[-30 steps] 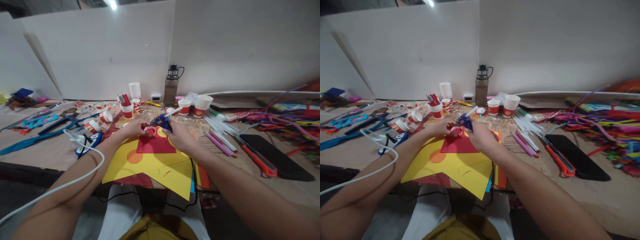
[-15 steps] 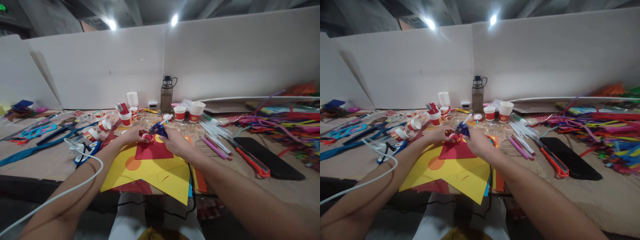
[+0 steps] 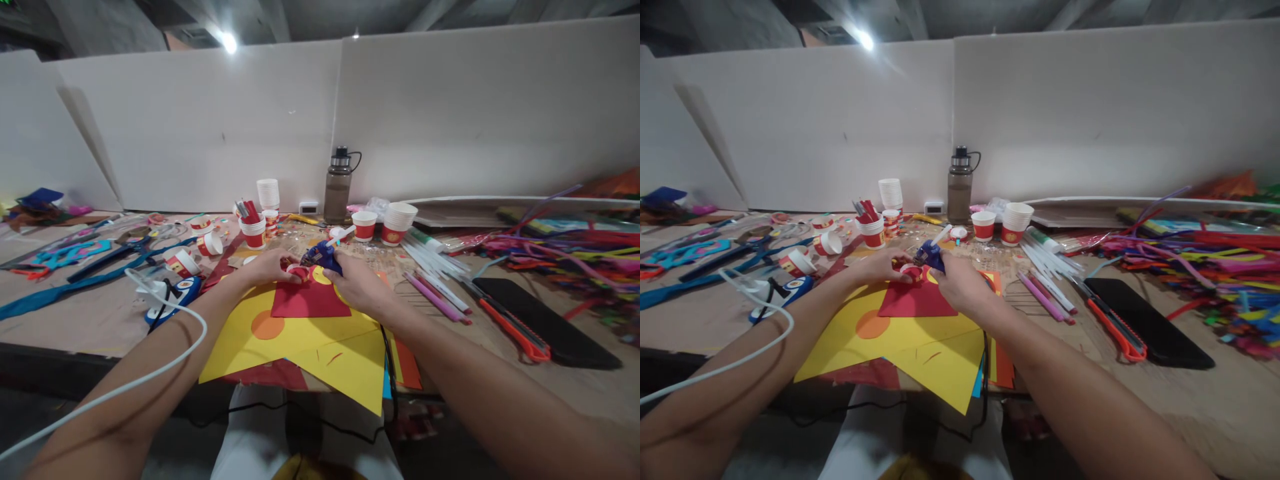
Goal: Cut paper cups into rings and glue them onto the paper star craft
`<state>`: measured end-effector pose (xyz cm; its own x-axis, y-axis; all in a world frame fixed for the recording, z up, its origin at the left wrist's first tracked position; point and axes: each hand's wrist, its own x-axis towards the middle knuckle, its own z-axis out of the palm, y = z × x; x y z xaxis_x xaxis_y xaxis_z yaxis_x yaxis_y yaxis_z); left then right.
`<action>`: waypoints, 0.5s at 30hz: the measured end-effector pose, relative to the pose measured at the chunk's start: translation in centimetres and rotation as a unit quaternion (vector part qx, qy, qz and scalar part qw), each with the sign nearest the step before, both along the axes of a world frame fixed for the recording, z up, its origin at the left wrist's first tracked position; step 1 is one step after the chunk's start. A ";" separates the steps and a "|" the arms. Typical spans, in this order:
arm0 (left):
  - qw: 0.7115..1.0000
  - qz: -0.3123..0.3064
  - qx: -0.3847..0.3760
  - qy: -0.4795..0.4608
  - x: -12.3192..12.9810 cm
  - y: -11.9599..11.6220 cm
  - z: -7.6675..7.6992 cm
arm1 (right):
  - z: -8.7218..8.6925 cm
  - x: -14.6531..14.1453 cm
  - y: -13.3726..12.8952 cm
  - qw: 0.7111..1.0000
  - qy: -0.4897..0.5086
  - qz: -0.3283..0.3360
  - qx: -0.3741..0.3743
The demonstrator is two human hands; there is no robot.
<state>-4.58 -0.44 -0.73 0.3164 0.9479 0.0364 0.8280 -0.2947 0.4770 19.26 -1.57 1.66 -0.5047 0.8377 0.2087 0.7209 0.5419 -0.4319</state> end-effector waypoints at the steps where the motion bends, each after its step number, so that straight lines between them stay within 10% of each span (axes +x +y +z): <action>1: 1.000 -0.001 0.001 0.000 0.0 0.0 0.0 | 0.0 0.0 0.0 1.000 -0.001 0.000 0.002; 15: 0.999 0.012 0.016 0.026 -0.2 0.4 -0.4 | -0.3 -0.2 -0.1 1.000 0.002 0.000 -0.005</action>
<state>-4.73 -0.06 -1.14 0.2956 0.9539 0.0510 0.8588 -0.2888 0.4231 19.04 -1.71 1.41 -0.5048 0.8392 0.2021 0.7190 0.5383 -0.4397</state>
